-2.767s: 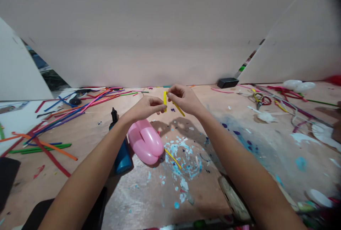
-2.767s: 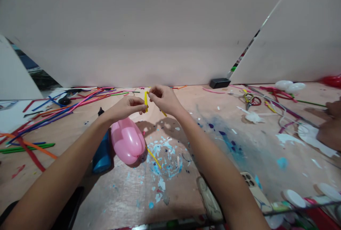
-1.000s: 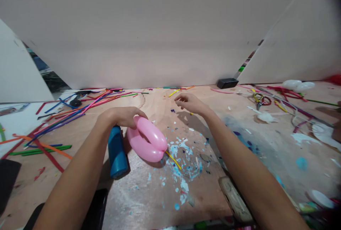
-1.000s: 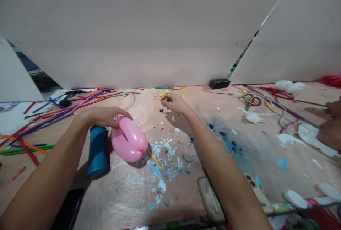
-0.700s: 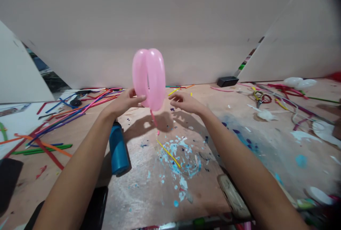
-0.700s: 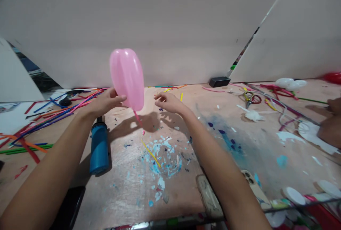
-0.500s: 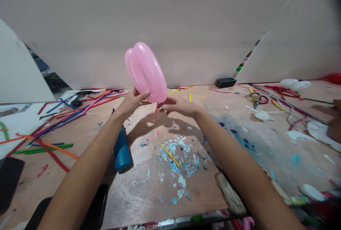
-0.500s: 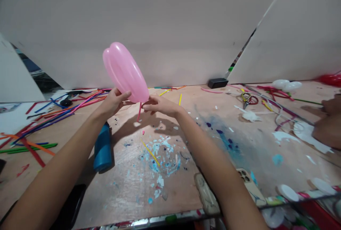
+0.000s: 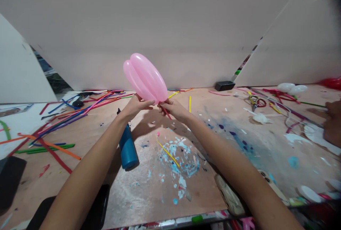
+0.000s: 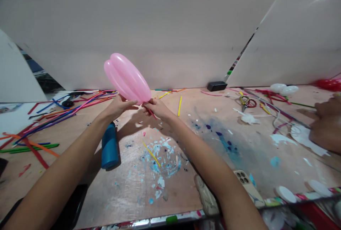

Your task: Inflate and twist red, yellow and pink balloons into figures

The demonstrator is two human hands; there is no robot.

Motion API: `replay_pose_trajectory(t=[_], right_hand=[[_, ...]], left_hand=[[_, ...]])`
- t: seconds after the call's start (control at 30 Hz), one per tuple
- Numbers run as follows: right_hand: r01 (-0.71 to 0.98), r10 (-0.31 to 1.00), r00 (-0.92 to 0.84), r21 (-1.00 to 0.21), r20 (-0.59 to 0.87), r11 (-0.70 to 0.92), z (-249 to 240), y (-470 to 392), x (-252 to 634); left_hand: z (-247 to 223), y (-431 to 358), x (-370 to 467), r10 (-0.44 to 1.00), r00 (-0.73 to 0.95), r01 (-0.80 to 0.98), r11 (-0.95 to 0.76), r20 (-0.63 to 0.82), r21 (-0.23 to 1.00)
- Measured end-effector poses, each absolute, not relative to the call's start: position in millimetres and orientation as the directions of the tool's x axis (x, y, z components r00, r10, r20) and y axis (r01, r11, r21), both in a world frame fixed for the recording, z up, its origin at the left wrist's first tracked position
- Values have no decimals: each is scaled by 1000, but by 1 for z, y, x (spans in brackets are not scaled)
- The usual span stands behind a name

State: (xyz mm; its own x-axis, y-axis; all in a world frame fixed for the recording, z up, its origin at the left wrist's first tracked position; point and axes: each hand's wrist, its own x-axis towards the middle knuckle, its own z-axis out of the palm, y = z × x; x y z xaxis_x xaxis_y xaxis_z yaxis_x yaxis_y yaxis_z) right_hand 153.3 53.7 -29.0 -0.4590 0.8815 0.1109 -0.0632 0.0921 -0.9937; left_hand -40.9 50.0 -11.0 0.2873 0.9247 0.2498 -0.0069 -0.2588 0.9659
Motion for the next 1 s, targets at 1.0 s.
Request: replay_pose_trajectory(t=[1.0], right_hand=[[-46, 925, -379, -997, -36, -58, -93, 52, 147]], left_hand=[[-34, 77, -61, 989, -94, -253, -138, 118, 957]])
